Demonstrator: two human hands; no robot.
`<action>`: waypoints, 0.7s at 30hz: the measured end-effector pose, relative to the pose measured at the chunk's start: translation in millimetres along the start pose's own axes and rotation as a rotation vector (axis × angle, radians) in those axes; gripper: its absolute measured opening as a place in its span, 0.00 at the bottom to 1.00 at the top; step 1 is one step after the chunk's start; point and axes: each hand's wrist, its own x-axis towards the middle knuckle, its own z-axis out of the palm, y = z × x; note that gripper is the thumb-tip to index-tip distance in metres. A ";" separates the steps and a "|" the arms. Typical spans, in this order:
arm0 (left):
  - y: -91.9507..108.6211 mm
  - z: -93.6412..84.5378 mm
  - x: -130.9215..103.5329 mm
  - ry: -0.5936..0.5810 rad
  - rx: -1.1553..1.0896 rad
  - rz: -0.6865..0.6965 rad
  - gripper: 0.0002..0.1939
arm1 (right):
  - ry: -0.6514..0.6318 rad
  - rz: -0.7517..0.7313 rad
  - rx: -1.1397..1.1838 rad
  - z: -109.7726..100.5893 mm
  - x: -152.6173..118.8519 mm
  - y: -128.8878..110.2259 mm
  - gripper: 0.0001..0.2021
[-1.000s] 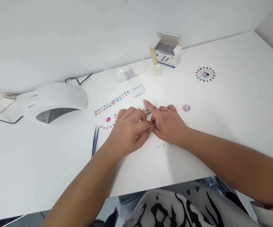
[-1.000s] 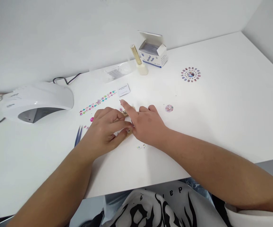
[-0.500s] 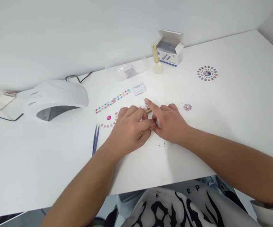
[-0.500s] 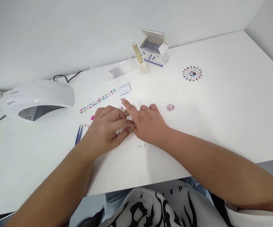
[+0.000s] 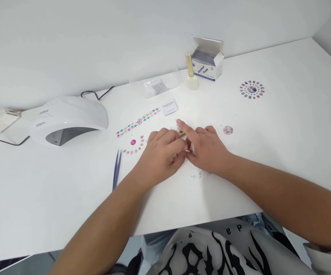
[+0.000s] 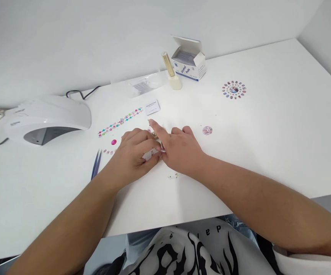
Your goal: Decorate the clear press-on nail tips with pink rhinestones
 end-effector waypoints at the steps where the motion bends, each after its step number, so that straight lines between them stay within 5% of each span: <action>1: 0.0 -0.5 -0.3 0.003 -0.001 -0.006 0.04 | 0.001 0.001 0.002 0.0 0.0 0.0 0.36; 21: 2.2 -1.6 -0.8 0.086 0.121 0.069 0.09 | -0.030 0.017 -0.007 -2.5 0.5 -2.0 0.36</action>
